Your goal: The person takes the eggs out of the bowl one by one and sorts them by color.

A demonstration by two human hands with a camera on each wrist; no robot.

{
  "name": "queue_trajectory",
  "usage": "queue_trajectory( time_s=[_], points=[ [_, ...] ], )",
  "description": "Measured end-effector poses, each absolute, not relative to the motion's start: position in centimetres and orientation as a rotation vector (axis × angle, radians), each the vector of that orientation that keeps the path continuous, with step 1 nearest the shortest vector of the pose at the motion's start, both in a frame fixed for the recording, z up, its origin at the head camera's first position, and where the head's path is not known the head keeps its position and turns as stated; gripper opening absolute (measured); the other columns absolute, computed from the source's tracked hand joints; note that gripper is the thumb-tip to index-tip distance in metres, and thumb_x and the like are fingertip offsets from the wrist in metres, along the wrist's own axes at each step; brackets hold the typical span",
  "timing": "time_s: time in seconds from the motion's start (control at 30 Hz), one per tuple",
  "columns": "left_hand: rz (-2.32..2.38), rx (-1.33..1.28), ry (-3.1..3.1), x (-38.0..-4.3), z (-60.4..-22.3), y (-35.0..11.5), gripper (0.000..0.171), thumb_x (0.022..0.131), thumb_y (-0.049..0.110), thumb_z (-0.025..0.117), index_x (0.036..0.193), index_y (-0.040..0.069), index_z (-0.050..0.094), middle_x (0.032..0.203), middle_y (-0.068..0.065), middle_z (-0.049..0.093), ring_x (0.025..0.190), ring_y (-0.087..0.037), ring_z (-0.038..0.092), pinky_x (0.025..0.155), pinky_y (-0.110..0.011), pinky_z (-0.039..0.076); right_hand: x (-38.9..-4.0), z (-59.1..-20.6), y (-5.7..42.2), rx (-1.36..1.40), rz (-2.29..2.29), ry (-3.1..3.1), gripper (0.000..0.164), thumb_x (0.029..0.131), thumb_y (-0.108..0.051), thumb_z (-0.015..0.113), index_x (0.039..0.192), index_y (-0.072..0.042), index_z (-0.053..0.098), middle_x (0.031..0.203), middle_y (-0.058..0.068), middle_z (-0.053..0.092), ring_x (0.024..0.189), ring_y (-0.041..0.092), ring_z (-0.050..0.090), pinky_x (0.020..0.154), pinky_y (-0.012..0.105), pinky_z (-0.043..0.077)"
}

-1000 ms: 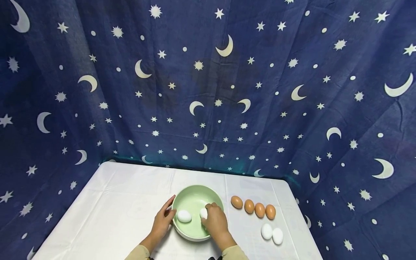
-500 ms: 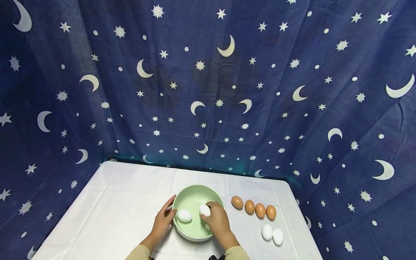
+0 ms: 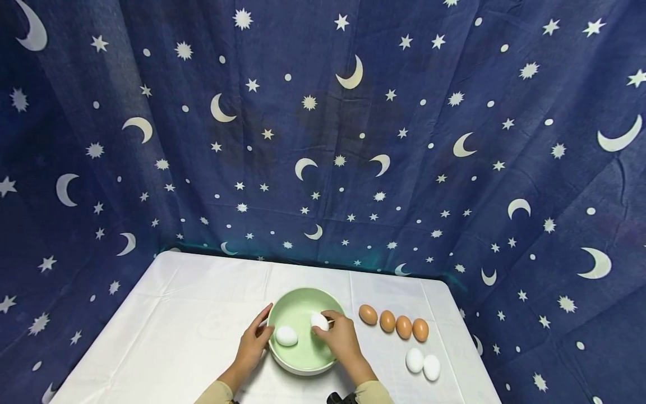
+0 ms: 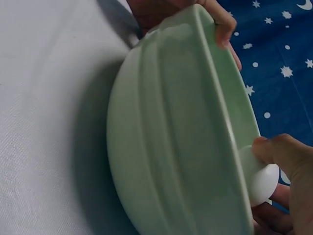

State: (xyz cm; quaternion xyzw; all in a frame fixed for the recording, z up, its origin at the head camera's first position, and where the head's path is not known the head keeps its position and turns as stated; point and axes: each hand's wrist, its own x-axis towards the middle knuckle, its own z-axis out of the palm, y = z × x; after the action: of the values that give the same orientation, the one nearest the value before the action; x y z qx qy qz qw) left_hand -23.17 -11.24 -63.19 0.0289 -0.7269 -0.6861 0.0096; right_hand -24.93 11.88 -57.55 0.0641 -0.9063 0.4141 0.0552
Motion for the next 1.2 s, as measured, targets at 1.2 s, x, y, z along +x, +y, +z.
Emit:
queue_trajectory(
  time_s=[1.2],
  points=[
    [-2.139,0.127,-2.301,-23.1,-62.8,-11.1,0.055,0.097,0.021,0.059,0.150,0.022,0.042,0.147,-0.018,0.046,0.117,-0.030,0.060,0.073,-0.023,0.055,-22.7,-55.7,16.1,-0.156,2.154,-2.278,0.054,0.091,-0.019,0.070,0.134,0.008,0.051,0.114,0.021,0.068,0.090,0.015,0.069,0.075,0.028,0.059]
  ],
)
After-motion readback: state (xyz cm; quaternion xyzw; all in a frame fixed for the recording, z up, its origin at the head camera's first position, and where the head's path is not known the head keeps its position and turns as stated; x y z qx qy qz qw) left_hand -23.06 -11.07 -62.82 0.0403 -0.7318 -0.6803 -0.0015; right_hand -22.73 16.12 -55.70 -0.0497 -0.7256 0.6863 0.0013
